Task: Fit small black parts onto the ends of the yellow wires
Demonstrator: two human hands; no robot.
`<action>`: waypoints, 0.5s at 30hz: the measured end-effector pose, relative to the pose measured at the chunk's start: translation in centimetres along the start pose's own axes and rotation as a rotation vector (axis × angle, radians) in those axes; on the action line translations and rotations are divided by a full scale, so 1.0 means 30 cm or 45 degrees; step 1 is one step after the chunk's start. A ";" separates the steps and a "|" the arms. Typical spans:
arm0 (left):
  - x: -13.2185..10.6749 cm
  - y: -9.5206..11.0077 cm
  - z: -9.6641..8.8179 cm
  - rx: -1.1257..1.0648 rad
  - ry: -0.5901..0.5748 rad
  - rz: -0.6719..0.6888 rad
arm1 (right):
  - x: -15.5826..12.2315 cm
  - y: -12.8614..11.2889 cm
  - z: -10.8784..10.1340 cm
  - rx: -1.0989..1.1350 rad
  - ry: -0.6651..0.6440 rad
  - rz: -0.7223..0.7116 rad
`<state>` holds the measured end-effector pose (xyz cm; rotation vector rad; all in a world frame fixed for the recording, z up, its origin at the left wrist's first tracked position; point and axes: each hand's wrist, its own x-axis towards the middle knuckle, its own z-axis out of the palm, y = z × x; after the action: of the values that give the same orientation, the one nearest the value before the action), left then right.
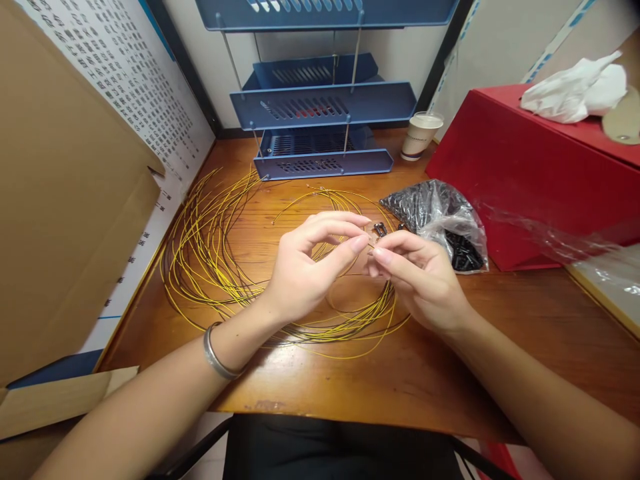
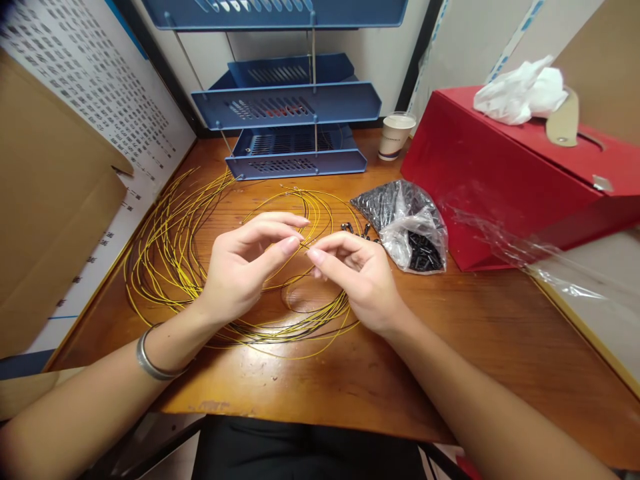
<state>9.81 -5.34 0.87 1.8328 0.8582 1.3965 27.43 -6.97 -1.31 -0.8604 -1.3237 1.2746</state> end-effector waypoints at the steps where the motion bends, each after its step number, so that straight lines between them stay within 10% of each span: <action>1: -0.001 -0.001 0.001 0.019 0.006 -0.007 | 0.000 0.000 -0.001 -0.003 0.006 0.015; 15: -0.003 -0.018 -0.011 0.343 -0.070 0.061 | 0.016 -0.014 0.007 -0.371 0.273 -0.075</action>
<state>9.43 -5.08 0.43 2.0952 1.0205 1.3030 27.21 -6.62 -0.79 -1.1196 -1.3688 0.9268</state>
